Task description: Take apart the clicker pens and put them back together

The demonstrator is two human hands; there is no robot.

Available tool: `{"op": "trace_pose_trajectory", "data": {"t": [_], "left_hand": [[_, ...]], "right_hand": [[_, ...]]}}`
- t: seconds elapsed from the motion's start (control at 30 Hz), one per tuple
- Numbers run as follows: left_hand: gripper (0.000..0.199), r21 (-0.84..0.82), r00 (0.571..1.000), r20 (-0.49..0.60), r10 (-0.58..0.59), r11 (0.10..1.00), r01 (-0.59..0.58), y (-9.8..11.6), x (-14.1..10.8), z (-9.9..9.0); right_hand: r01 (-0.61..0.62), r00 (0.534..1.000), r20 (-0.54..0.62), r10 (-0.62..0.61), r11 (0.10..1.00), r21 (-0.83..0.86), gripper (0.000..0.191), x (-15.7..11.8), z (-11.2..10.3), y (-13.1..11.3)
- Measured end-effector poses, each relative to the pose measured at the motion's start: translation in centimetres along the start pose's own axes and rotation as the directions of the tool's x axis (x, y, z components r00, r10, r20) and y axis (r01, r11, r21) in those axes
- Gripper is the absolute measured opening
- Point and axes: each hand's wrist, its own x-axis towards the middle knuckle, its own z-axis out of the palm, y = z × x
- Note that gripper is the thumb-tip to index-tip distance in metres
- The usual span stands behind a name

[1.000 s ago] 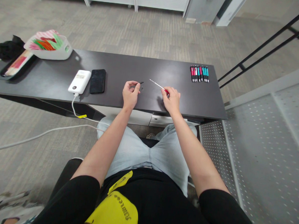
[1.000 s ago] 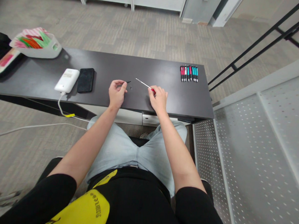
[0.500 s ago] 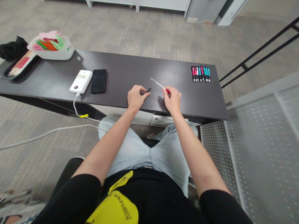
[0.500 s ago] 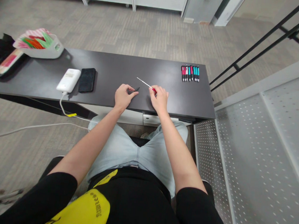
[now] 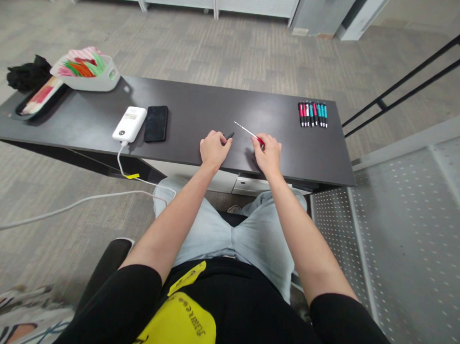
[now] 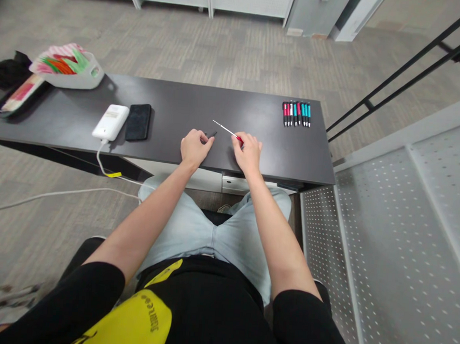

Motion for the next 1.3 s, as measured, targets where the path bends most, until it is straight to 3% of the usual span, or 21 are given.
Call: {"op": "trace_pose_trajectory", "data": {"t": [0.17, 0.47, 0.93, 1.3], "left_hand": [[0.049, -0.019, 1.0, -0.027, -0.005, 1.0, 0.004, 0.05, -0.06, -0.19], [0.039, -0.062, 0.998, -0.058, -0.039, 0.997, 0.035, -0.23, -0.34, -0.38], [0.031, -0.061, 0.998, -0.014, -0.064, 0.996, 0.063, -0.19, -0.21, -0.68], [0.04, -0.122, 0.997, -0.05, -0.059, 0.991, 0.053, -0.11, -0.07, -0.25]], "right_hand": [[0.008, 1.0, -0.005, -0.008, 1.0, 0.006, 0.032, -0.03, -0.07, 0.03], [0.01, 1.0, 0.011, -0.01, 1.0, -0.019, 0.035, -0.1, -0.14, -0.02], [0.001, 1.0, 0.024, -0.001, 1.0, 0.004, 0.032, -0.14, -0.34, -0.3], [0.012, 1.0, 0.027, -0.011, 1.0, -0.004, 0.038, -0.16, -0.39, -0.24]]}}
